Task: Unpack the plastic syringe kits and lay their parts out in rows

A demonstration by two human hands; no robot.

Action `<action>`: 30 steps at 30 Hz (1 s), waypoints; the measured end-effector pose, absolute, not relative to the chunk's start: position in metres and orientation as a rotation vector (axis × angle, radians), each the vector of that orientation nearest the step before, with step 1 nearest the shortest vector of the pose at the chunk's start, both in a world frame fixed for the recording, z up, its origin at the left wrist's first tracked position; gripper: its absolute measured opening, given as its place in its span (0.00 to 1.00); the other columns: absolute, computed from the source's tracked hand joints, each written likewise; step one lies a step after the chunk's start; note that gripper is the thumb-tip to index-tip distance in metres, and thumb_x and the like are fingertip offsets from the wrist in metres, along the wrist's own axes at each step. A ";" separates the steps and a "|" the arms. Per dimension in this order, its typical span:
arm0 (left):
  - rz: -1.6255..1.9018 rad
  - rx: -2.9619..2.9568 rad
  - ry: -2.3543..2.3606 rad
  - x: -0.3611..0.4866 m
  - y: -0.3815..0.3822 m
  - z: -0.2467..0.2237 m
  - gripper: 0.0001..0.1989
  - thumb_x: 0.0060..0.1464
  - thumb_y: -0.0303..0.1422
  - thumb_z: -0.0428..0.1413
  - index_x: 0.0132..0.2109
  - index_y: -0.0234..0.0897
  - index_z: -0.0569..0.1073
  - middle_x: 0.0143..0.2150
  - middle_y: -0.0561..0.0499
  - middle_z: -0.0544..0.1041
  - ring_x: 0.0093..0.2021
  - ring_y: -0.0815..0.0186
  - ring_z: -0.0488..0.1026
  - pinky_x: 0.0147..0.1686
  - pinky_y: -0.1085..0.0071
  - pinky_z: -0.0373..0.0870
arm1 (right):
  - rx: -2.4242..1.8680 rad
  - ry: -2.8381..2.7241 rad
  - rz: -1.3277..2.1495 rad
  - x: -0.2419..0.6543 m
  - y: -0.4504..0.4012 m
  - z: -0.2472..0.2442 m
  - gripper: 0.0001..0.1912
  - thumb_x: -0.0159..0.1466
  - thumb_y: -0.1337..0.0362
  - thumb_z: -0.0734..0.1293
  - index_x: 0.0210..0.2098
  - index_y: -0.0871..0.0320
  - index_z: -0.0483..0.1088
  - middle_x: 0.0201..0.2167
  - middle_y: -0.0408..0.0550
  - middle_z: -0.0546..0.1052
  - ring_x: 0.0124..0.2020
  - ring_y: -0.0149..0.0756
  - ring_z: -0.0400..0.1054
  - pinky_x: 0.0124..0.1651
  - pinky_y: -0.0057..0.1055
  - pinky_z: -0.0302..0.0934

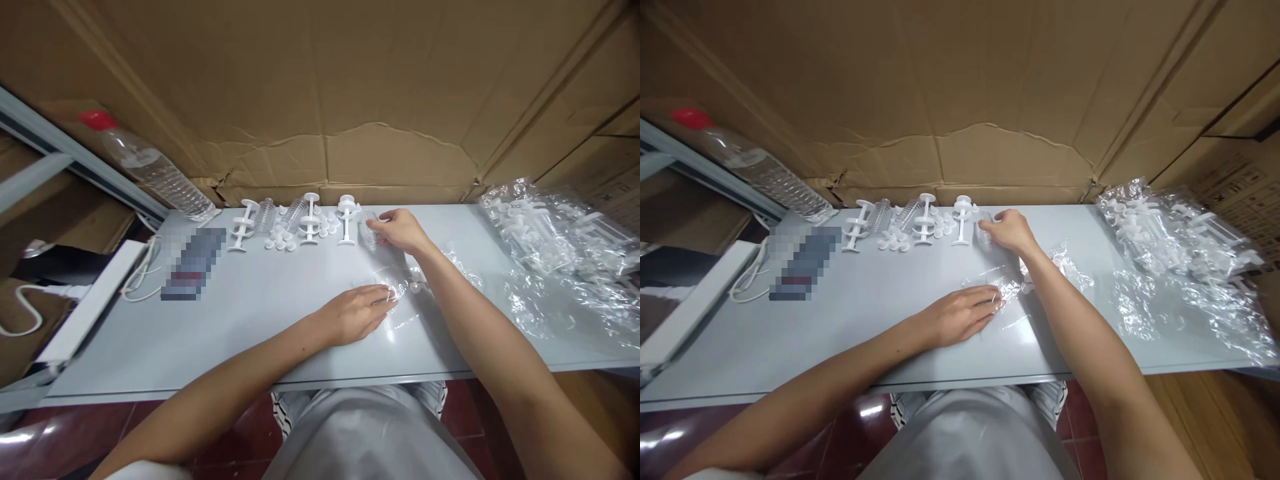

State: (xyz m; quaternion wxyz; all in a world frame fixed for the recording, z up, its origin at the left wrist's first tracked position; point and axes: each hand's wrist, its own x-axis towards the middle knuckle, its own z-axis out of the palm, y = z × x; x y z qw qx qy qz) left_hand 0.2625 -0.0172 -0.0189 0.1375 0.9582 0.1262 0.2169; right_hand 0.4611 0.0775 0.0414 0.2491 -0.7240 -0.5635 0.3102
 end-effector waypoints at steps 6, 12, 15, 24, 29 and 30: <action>0.604 2.781 0.406 0.263 -0.018 -0.020 0.15 0.73 0.31 0.50 0.59 0.33 0.77 0.60 0.39 0.81 0.63 0.57 0.78 0.64 0.58 0.77 | -1.989 -1.565 0.855 0.451 0.082 0.043 0.36 0.61 0.46 0.75 0.60 0.64 0.74 0.37 0.53 0.84 0.35 0.43 0.79 0.44 0.36 0.70; 0.608 2.745 0.386 0.263 -0.018 -0.022 0.15 0.72 0.30 0.51 0.58 0.31 0.77 0.61 0.37 0.81 0.63 0.56 0.78 0.66 0.56 0.75 | -2.014 -1.593 0.780 0.447 0.084 0.041 0.42 0.62 0.41 0.73 0.64 0.66 0.71 0.42 0.60 0.84 0.45 0.49 0.78 0.49 0.39 0.68; 0.591 2.730 0.385 0.262 -0.017 -0.022 0.15 0.72 0.29 0.51 0.59 0.31 0.77 0.61 0.36 0.80 0.64 0.55 0.77 0.66 0.55 0.75 | -2.006 -1.596 0.796 0.447 0.084 0.041 0.43 0.64 0.39 0.71 0.66 0.67 0.69 0.39 0.58 0.84 0.40 0.48 0.79 0.50 0.40 0.69; 0.590 2.671 0.402 0.261 -0.018 -0.020 0.14 0.72 0.29 0.52 0.57 0.30 0.78 0.61 0.35 0.80 0.63 0.54 0.77 0.65 0.53 0.76 | -2.005 -1.614 0.822 0.453 0.086 0.041 0.44 0.66 0.37 0.68 0.67 0.67 0.68 0.32 0.54 0.83 0.40 0.50 0.80 0.51 0.42 0.69; 0.623 2.682 0.392 0.261 -0.018 -0.019 0.14 0.72 0.30 0.52 0.56 0.29 0.78 0.60 0.35 0.81 0.63 0.54 0.78 0.65 0.55 0.76 | -2.035 -1.652 0.755 0.452 0.086 0.046 0.43 0.68 0.38 0.66 0.67 0.68 0.68 0.35 0.57 0.84 0.49 0.53 0.79 0.55 0.43 0.67; 0.622 2.682 0.394 0.260 -0.018 -0.018 0.14 0.72 0.29 0.52 0.56 0.29 0.78 0.60 0.36 0.81 0.63 0.54 0.78 0.65 0.55 0.76 | -2.046 -1.657 0.731 0.453 0.083 0.050 0.42 0.68 0.39 0.66 0.67 0.68 0.68 0.37 0.58 0.84 0.51 0.54 0.78 0.56 0.43 0.66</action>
